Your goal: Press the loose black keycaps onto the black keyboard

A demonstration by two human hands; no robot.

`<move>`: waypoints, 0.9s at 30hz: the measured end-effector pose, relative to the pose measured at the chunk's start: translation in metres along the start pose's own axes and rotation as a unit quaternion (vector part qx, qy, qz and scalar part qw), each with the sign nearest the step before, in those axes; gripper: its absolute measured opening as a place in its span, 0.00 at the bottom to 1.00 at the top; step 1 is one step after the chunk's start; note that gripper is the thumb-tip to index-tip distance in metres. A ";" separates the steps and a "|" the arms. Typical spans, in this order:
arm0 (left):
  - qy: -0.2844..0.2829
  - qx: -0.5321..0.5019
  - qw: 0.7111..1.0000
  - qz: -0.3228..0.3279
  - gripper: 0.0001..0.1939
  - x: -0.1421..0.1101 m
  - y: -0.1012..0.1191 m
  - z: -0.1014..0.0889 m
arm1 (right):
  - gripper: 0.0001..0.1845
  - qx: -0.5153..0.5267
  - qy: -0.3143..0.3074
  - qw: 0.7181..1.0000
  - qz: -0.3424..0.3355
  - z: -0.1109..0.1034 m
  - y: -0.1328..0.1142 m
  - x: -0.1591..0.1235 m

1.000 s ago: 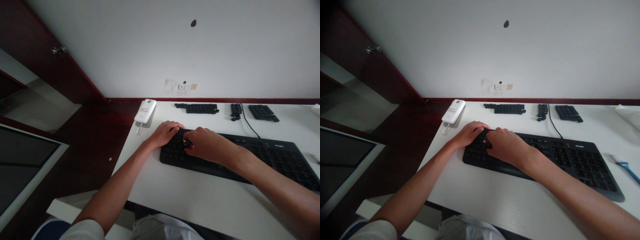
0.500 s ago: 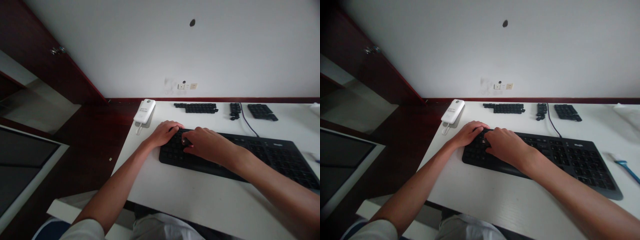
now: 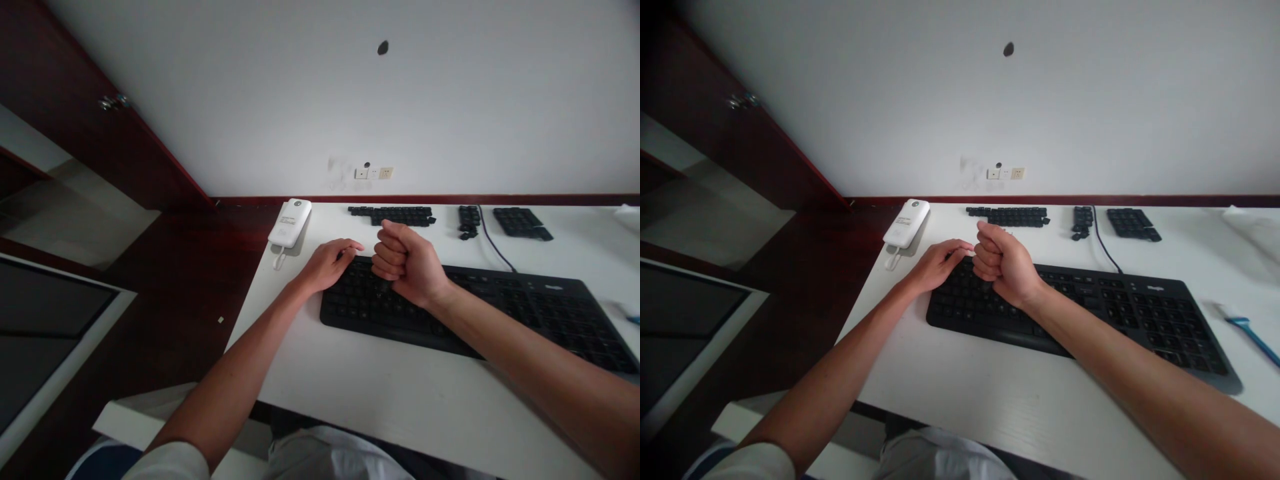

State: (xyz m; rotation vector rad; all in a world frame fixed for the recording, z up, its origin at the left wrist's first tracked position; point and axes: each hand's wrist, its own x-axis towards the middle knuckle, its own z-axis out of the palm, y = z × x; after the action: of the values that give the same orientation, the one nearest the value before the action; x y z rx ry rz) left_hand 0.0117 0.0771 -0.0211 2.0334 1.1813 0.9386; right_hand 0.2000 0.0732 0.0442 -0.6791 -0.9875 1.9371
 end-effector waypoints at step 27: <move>-0.038 0.074 0.996 -0.040 0.17 0.001 0.007 0.000 | 0.28 -0.311 -0.068 0.931 -0.180 0.007 0.034 -0.014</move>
State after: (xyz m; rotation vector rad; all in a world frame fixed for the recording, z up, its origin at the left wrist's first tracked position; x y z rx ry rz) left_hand 0.0158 0.0749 -0.0157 2.1009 1.3137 0.7487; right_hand 0.1869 0.0468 0.0212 -0.6482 -1.7162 1.3529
